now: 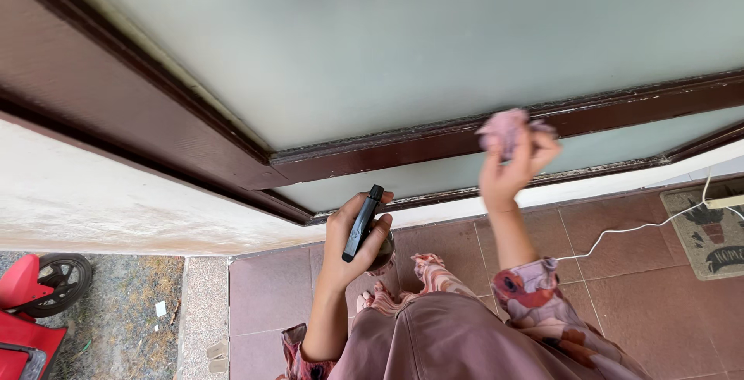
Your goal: The person sprays a cleaning solution onto a frosted glass window and wipes the surface with a cloth. The person holds the spray bottle in one hand and the cloth in the other, repeatedly spraying and wiping the window frame and glass.
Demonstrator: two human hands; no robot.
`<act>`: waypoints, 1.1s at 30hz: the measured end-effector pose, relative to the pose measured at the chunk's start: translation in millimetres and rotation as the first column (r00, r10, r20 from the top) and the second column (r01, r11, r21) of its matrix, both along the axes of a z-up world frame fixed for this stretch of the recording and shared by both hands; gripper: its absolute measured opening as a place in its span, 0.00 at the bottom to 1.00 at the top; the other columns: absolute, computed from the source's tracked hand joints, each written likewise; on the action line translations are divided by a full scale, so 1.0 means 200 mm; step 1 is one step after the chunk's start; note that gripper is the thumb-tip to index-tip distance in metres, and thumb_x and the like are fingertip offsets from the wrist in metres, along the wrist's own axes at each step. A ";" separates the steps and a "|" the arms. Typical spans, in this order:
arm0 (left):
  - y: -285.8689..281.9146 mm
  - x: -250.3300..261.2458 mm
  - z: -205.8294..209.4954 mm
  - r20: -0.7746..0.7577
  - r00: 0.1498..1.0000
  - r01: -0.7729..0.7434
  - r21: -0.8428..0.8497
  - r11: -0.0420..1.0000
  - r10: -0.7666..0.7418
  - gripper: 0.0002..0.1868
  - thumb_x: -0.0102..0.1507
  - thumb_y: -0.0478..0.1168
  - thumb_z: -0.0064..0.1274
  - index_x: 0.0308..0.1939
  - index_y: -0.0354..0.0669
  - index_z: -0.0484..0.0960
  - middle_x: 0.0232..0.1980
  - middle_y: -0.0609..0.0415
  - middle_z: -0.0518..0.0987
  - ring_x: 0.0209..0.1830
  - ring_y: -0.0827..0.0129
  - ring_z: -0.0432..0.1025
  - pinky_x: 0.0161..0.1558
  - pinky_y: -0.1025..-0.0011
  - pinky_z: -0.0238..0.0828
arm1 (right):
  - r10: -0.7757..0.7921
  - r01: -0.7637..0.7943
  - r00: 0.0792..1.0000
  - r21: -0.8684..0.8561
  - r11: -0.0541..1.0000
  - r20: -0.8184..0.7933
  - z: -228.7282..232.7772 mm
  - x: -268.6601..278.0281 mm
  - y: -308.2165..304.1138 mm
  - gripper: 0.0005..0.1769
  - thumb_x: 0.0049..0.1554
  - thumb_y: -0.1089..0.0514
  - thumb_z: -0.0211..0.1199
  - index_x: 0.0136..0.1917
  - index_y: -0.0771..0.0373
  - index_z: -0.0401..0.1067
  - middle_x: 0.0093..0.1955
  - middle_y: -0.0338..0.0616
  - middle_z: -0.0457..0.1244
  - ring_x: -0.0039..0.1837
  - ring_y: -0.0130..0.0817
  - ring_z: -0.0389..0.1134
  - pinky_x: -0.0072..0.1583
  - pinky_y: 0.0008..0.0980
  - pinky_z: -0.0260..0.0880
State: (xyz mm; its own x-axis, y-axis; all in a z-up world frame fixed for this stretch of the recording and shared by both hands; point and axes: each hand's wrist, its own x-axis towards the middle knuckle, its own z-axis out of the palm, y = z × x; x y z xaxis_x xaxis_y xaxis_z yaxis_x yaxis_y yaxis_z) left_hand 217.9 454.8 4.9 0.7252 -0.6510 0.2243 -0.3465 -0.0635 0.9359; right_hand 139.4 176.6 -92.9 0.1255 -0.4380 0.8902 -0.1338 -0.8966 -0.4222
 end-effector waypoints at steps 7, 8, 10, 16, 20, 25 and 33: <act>0.18 0.06 -0.03 -0.017 0.999 -0.045 0.013 0.999 0.045 0.15 0.58 0.34 0.58 0.49 0.38 0.84 0.28 0.54 0.80 0.25 0.75 0.69 0.32 0.75 0.68 | 0.108 -0.383 0.872 0.527 0.759 0.478 0.15 0.16 0.22 0.22 0.60 0.58 0.57 0.67 0.64 0.66 0.63 0.43 0.48 0.57 0.41 0.59 0.56 0.47 0.62; 0.22 0.08 -0.03 -0.037 0.997 -0.061 0.015 0.998 0.061 0.15 0.58 0.34 0.58 0.49 0.38 0.84 0.28 0.54 0.80 0.25 0.75 0.68 0.32 0.74 0.67 | 0.125 -0.263 0.932 0.400 0.878 0.339 0.15 0.21 0.30 0.21 0.59 0.62 0.57 0.66 0.66 0.67 0.63 0.44 0.49 0.62 0.42 0.57 0.64 0.49 0.58; 0.29 0.10 -0.03 -0.042 0.995 -0.086 0.002 0.996 0.086 0.15 0.58 0.34 0.58 0.49 0.38 0.83 0.30 0.54 0.81 0.26 0.76 0.69 0.32 0.75 0.68 | 0.065 -0.068 0.997 0.057 0.996 0.050 0.12 0.29 0.47 0.19 0.58 0.69 0.58 0.64 0.70 0.70 0.63 0.47 0.50 0.70 0.44 0.54 0.79 0.51 0.50; 0.44 0.14 -0.04 -0.039 0.993 -0.107 0.008 0.994 0.107 0.15 0.59 0.34 0.58 0.50 0.38 0.83 0.34 0.53 0.82 0.28 0.77 0.70 0.34 0.75 0.69 | 0.346 -0.337 0.937 0.126 0.933 -0.056 0.04 0.45 0.79 0.23 0.58 0.72 0.61 0.67 0.71 0.69 0.66 0.52 0.50 0.71 0.45 0.54 0.75 0.44 0.58; 0.49 0.17 -0.05 -0.027 0.996 -0.085 0.016 0.996 0.085 0.15 0.59 0.35 0.58 0.50 0.38 0.84 0.33 0.52 0.82 0.28 0.77 0.69 0.34 0.76 0.68 | 0.264 -0.263 0.961 0.022 0.965 -0.088 0.01 0.42 0.71 0.24 0.57 0.71 0.61 0.67 0.67 0.71 0.65 0.50 0.50 0.71 0.45 0.54 0.75 0.45 0.57; 0.55 0.20 -0.05 -0.055 0.998 -0.031 -0.035 0.999 0.029 0.15 0.60 0.35 0.57 0.50 0.37 0.83 0.34 0.55 0.82 0.28 0.78 0.71 0.34 0.76 0.69 | 0.019 -0.019 1.000 0.091 0.996 0.001 0.03 0.22 0.45 0.26 0.65 0.69 0.60 0.76 0.70 0.65 0.66 0.49 0.48 0.71 0.42 0.53 0.75 0.42 0.56; 0.78 0.26 -0.07 -0.089 0.993 -0.073 0.043 0.996 0.077 0.16 0.59 0.35 0.57 0.51 0.39 0.84 0.25 0.52 0.77 0.25 0.76 0.67 0.31 0.75 0.66 | 0.331 -0.403 0.895 0.222 0.888 0.300 0.08 0.47 0.77 0.25 0.67 0.68 0.55 0.77 0.67 0.61 0.67 0.45 0.47 0.72 0.42 0.60 0.75 0.44 0.66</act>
